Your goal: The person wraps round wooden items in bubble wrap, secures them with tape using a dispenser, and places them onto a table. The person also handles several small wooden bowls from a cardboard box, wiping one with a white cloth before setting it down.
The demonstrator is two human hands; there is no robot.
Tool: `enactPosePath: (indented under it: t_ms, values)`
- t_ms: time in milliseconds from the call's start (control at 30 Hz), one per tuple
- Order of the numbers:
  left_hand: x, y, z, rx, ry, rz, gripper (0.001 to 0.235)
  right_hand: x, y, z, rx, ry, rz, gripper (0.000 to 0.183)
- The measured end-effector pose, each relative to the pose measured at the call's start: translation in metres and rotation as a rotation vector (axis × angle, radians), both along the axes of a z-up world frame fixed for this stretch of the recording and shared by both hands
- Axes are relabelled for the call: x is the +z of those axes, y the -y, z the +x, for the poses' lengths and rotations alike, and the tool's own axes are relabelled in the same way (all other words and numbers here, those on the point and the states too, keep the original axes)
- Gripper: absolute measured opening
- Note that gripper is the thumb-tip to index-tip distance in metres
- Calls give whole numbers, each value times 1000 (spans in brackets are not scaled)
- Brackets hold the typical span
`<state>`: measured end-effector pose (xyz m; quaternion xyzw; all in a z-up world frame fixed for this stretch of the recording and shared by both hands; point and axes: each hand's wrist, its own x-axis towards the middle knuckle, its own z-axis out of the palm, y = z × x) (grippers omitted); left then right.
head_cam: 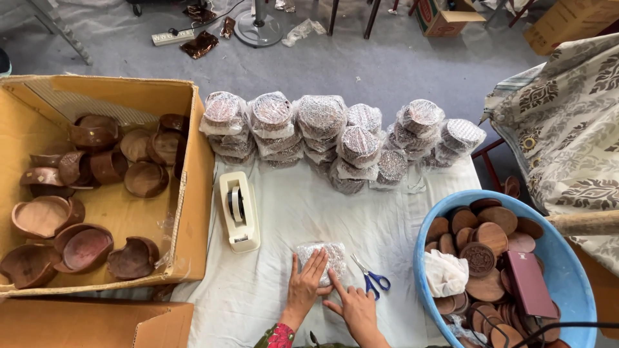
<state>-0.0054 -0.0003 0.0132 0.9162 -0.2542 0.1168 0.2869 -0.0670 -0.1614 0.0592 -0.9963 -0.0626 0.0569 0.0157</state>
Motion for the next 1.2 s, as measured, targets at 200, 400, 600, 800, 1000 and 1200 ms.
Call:
enactPosePath:
  t_ms: [200,400,600,800,1000,1200]
  values:
    - [4,0,3,-2,-51,28,93,-42,24,-6,13,12,111,67]
    - [-8,0,-2,25,23,-25,90,-14,1,14,-14,10,286,98]
    - [-3,1,-1,-8,-44,-25,94,-10,9,-5,-25,-175,71,105]
    - [3,1,0,12,-88,-74,93,-15,20,4,-11,-10,267,84]
    - [14,-3,1,4,-98,-157,101,-9,-7,14,-47,-86,419,99]
    - [11,0,-1,6,-148,-187,112,-3,0,-2,-87,-270,200,100]
